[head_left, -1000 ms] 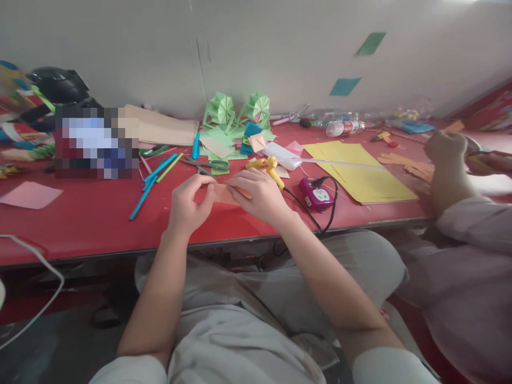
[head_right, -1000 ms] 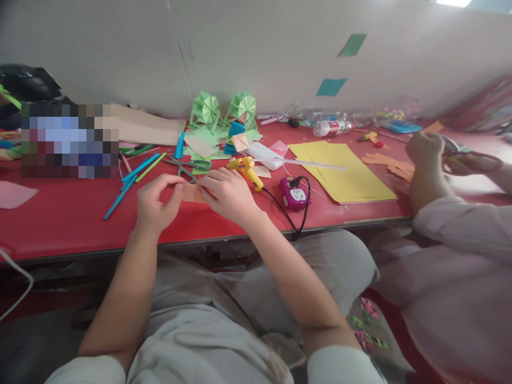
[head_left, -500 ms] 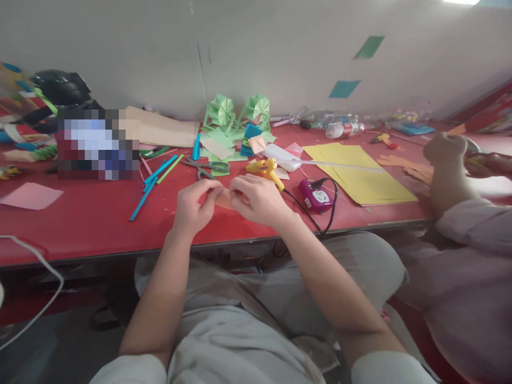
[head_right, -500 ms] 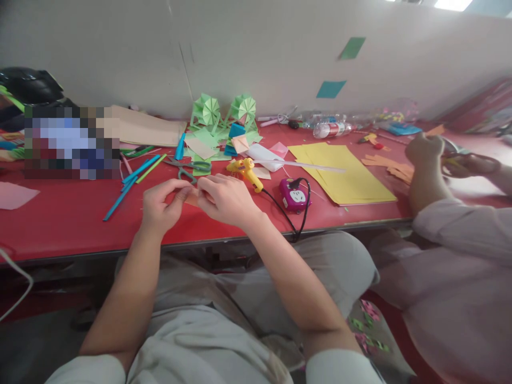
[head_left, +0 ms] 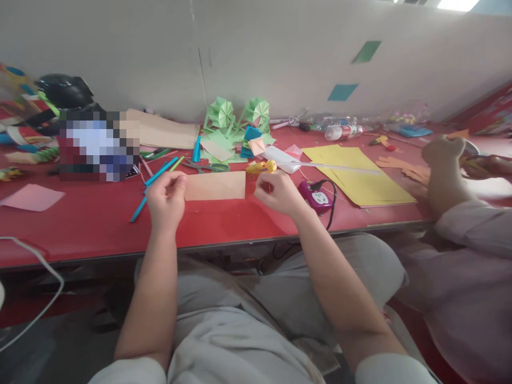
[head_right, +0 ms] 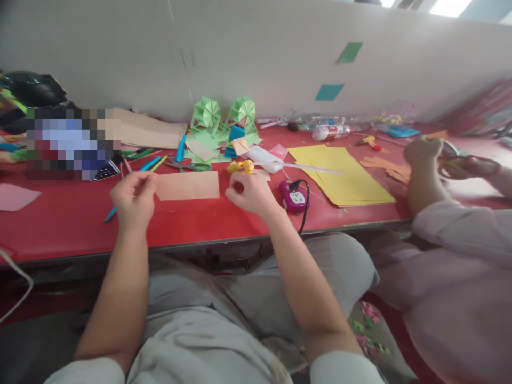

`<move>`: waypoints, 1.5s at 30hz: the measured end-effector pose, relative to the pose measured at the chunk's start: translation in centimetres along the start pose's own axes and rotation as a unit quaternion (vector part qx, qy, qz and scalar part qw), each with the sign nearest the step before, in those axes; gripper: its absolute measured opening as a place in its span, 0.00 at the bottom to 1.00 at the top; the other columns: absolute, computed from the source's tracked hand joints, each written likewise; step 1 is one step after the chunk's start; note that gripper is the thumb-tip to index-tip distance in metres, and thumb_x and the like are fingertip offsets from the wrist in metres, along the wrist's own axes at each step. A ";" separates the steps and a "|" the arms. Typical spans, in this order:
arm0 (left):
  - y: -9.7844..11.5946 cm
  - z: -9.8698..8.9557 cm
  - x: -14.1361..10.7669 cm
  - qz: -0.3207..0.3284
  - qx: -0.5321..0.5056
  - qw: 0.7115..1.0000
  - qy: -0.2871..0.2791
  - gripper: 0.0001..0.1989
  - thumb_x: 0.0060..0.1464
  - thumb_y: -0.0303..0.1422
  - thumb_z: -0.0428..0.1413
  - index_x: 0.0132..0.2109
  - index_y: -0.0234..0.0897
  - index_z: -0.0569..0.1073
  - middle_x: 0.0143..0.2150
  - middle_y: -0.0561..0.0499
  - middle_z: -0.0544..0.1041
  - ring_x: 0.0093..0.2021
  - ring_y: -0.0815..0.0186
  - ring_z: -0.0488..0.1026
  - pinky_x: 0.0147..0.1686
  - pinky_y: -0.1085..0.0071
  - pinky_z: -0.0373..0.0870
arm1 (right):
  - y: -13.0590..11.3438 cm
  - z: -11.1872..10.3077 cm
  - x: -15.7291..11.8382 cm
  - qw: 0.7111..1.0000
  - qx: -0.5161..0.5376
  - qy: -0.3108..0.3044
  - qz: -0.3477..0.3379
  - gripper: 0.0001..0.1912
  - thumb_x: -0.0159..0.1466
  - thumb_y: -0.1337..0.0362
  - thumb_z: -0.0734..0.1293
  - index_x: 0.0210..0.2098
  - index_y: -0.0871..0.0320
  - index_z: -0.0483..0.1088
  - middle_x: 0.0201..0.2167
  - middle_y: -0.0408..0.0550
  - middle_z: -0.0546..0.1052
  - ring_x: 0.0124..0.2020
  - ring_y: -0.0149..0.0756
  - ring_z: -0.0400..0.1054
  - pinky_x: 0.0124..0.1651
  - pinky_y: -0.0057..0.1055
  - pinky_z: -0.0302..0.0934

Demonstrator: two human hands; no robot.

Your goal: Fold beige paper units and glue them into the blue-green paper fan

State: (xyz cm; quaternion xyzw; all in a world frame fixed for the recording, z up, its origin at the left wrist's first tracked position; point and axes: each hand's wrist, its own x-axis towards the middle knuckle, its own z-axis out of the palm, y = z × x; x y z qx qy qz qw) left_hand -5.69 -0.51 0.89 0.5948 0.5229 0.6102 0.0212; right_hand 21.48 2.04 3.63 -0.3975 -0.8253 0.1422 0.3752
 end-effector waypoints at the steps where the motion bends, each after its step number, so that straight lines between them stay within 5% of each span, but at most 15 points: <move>1: 0.0 -0.1 0.0 -0.003 -0.006 1.000 0.000 0.10 0.61 0.40 0.57 0.36 0.40 0.77 0.32 0.51 0.79 0.33 0.65 0.76 0.33 0.71 0.71 | 0.1 0.1 -0.1 1.000 0.016 0.019 -0.007 0.03 0.59 0.68 0.65 0.28 0.57 0.69 0.25 0.44 0.74 0.26 0.32 0.63 0.34 0.32 0.58; 6: 0.6 0.0 -0.3 0.011 -0.029 0.998 -0.046 0.10 0.62 0.41 0.57 0.38 0.40 0.77 0.34 0.51 0.80 0.34 0.65 0.76 0.34 0.71 0.72 | -0.7 1.0 0.0 0.993 0.092 0.057 -0.057 0.18 0.66 0.56 0.68 0.52 0.57 0.71 0.48 0.53 0.77 0.45 0.39 0.71 0.45 0.34 0.66; 11: 1.3 0.2 -0.5 0.029 -0.016 0.998 -0.062 0.09 0.63 0.39 0.55 0.43 0.40 0.77 0.40 0.48 0.80 0.40 0.62 0.78 0.40 0.68 0.75 | -1.2 1.9 0.0 0.994 0.104 0.013 -0.042 0.13 0.70 0.59 0.63 0.35 0.59 0.75 0.31 0.47 0.78 0.30 0.32 0.68 0.37 0.30 0.64; 16: 3.5 0.7 -0.6 0.174 0.036 0.981 -0.079 0.09 0.57 0.31 0.59 0.46 0.42 0.78 0.51 0.46 0.79 0.53 0.57 0.75 0.58 0.58 0.70 | -1.8 2.9 -0.2 0.993 0.033 0.035 -0.108 0.10 0.70 0.65 0.63 0.41 0.59 0.77 0.31 0.48 0.77 0.31 0.33 0.69 0.38 0.29 0.63; 22: 5.0 1.6 -1.0 0.207 0.003 0.971 -0.123 0.04 0.57 0.27 0.58 0.39 0.39 0.77 0.41 0.48 0.81 0.44 0.61 0.78 0.47 0.64 0.75 | -2.3 3.9 -0.2 0.977 0.013 0.083 -0.198 0.08 0.69 0.67 0.64 0.39 0.58 0.77 0.36 0.49 0.80 0.36 0.35 0.71 0.41 0.31 0.66; 33: 4.9 1.2 -0.9 0.174 -0.027 0.972 -0.154 0.05 0.53 0.23 0.56 0.35 0.37 0.73 0.34 0.50 0.76 0.35 0.66 0.75 0.38 0.70 0.74 | -2.7 3.7 -0.2 0.965 -0.009 0.107 -0.241 0.09 0.68 0.68 0.64 0.37 0.57 0.78 0.36 0.49 0.81 0.35 0.35 0.72 0.40 0.33 0.68; 45: 2.0 0.4 -0.4 0.139 0.020 0.983 -0.118 0.05 0.51 0.23 0.57 0.33 0.37 0.72 0.32 0.51 0.75 0.34 0.65 0.74 0.37 0.69 0.71 | -2.3 1.7 0.1 0.967 -0.013 0.155 -0.201 0.09 0.66 0.69 0.65 0.38 0.53 0.79 0.35 0.47 0.82 0.35 0.36 0.75 0.42 0.38 0.68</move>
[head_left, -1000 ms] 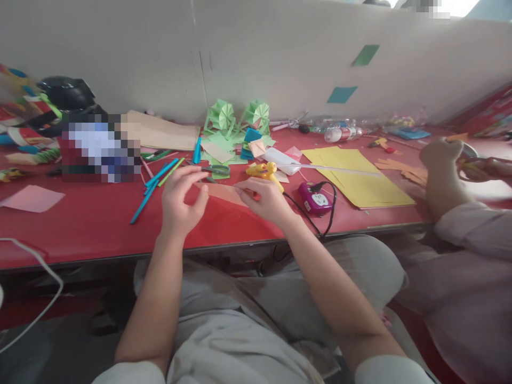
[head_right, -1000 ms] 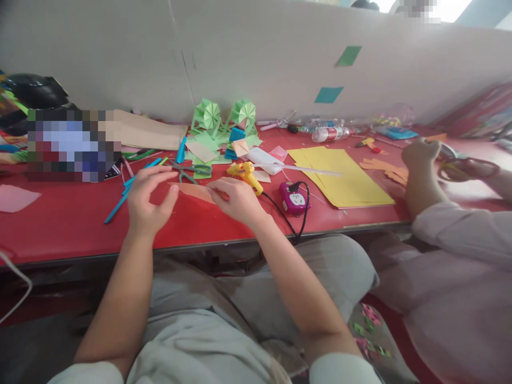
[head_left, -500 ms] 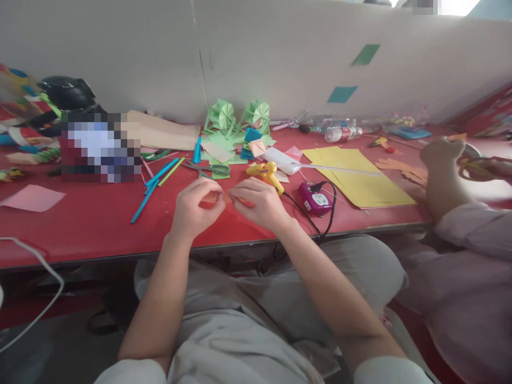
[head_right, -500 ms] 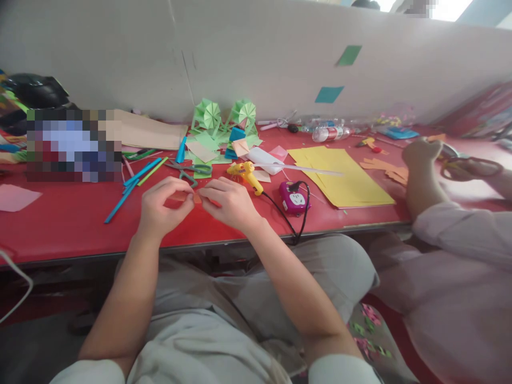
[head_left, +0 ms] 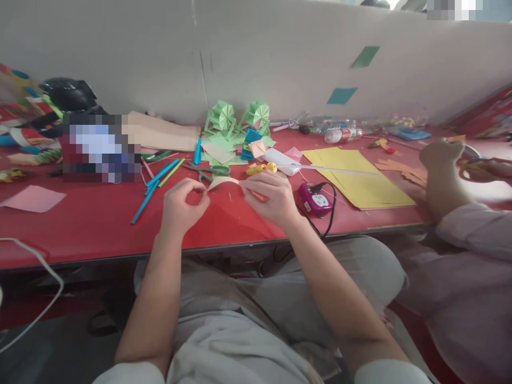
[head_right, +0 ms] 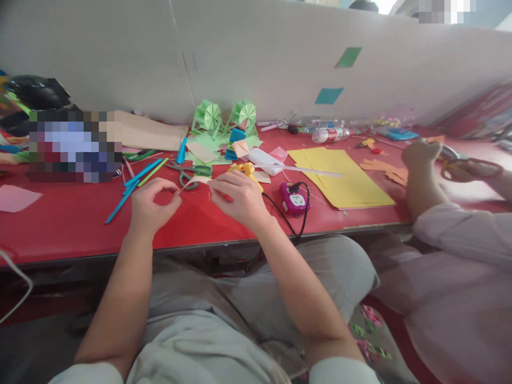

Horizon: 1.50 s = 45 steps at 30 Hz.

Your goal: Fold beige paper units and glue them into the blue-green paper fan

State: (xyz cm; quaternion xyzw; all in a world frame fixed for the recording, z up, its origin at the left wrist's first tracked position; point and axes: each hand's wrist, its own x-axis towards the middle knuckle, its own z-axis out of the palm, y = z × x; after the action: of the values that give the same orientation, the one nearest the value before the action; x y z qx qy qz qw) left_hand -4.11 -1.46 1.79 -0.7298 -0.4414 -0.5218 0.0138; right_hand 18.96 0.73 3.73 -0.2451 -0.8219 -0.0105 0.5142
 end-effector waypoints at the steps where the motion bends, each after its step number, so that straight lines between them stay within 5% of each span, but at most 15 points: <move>1: 0.0 0.0 0.0 0.000 -0.004 1.000 0.003 0.04 0.51 0.23 0.57 0.33 0.37 0.72 0.32 0.51 0.76 0.34 0.65 0.74 0.38 0.69 0.72 | 0.1 -0.1 0.0 1.000 -0.003 0.003 0.001 0.09 0.66 0.69 0.65 0.38 0.53 0.79 0.34 0.46 0.82 0.35 0.36 0.75 0.42 0.38 0.68; 11: 2.6 0.5 0.5 0.062 -0.029 0.998 0.011 0.05 0.53 0.23 0.58 0.37 0.37 0.74 0.36 0.49 0.78 0.37 0.65 0.76 0.40 0.69 0.74 | -0.9 1.1 -0.3 0.999 0.010 -0.029 -0.021 0.09 0.66 0.69 0.65 0.37 0.55 0.78 0.35 0.48 0.82 0.34 0.35 0.72 0.40 0.34 0.68; 21: 2.1 0.5 0.4 0.053 -0.020 0.998 -0.013 0.05 0.53 0.23 0.56 0.34 0.37 0.72 0.33 0.50 0.77 0.35 0.65 0.75 0.39 0.69 0.73 | -0.7 1.4 -0.6 0.999 0.020 -0.034 -0.030 0.08 0.65 0.71 0.66 0.36 0.56 0.78 0.35 0.47 0.82 0.35 0.35 0.73 0.42 0.33 0.68; 34: 0.2 0.5 -0.2 -0.017 0.015 1.000 -0.018 0.04 0.52 0.25 0.56 0.32 0.39 0.72 0.31 0.51 0.76 0.33 0.65 0.74 0.37 0.70 0.71 | -0.2 -0.9 0.2 1.000 0.017 0.015 0.019 0.08 0.66 0.67 0.66 0.35 0.54 0.78 0.33 0.48 0.81 0.35 0.37 0.75 0.42 0.38 0.69; 37: -0.1 0.6 -0.3 -0.065 -0.045 0.997 -0.015 0.00 0.54 0.29 0.57 0.35 0.38 0.73 0.34 0.50 0.76 0.36 0.65 0.75 0.40 0.70 0.73 | -0.1 -1.1 0.2 0.998 0.030 0.025 0.040 0.07 0.66 0.67 0.65 0.35 0.54 0.77 0.34 0.48 0.81 0.36 0.37 0.75 0.43 0.37 0.69; 41: -0.6 1.0 -0.3 -0.165 -0.206 0.965 0.010 0.12 0.58 0.39 0.59 0.46 0.38 0.74 0.44 0.46 0.78 0.42 0.63 0.77 0.42 0.68 0.75 | -0.1 -1.0 0.0 0.995 0.055 0.041 0.069 0.06 0.66 0.66 0.65 0.35 0.55 0.76 0.32 0.46 0.79 0.35 0.36 0.73 0.40 0.35 0.67; 45: -0.7 1.1 -0.2 -0.208 -0.257 0.943 0.043 0.21 0.52 0.43 0.66 0.50 0.40 0.71 0.45 0.46 0.80 0.42 0.63 0.78 0.40 0.69 0.75 | 0.0 -0.8 -0.1 0.992 0.081 0.001 0.095 0.07 0.66 0.65 0.65 0.35 0.56 0.76 0.31 0.46 0.79 0.33 0.36 0.72 0.39 0.35 0.66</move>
State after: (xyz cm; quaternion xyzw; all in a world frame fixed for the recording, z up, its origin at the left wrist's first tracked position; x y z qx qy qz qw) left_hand -3.75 -0.58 0.83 -0.5775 -0.4333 -0.6397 -0.2638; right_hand 19.73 0.50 4.04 -0.2799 -0.7926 0.1050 0.5315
